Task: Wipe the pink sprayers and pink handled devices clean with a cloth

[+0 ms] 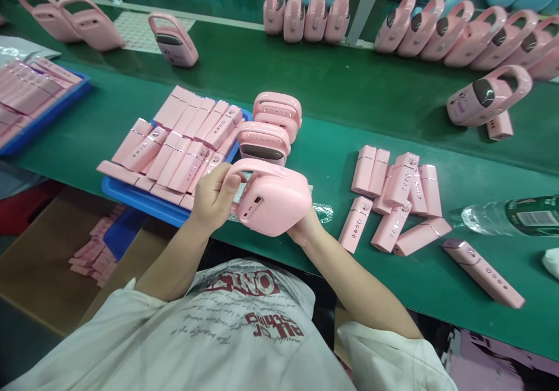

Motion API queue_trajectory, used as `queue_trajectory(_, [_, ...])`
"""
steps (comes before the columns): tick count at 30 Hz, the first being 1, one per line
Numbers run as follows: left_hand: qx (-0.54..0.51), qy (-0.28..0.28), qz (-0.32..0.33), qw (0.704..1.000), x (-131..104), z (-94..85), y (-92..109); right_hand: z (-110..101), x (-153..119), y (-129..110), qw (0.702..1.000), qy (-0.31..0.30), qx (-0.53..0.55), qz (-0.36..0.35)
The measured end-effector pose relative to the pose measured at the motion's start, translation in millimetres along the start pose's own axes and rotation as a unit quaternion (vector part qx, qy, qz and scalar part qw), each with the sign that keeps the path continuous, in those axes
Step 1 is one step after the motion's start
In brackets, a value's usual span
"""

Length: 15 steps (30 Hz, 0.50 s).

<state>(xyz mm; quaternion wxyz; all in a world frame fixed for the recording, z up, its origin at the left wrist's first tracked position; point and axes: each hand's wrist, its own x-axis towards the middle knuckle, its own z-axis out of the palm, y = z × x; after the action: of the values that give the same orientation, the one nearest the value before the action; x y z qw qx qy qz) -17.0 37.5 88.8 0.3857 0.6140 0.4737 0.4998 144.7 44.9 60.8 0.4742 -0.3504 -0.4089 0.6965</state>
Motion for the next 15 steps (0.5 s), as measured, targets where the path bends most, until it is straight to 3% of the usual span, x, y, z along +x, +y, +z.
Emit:
queue_trajectory(3, [-0.074, -0.018, -0.067, 0.995, -1, -1.0, 8, -19, 1, 9, 0.995, 0.096, 0.016, 0.02])
queue_trajectory(7, [-0.209, -0.027, -0.159, 0.964, -2, -2.9, 12, -32, -3, 18, 0.968, 0.246, 0.019, -0.047])
queue_trajectory(11, [-0.325, -0.014, -0.223, 0.919, -1, -2.9, 13, -23, -13, 29, 0.941, 0.277, -0.082, -0.176])
queue_trajectory(13, [-0.36, -0.01, -0.24, 0.901, -2, -3.1, 15, -21, -19, 35, 0.911, 0.273, -0.154, -0.267])
queue_trajectory(15, [-0.379, 0.001, -0.256, 0.889, -2, -3.6, 15, -22, -25, 39, 0.867, 0.233, -0.238, -0.37])
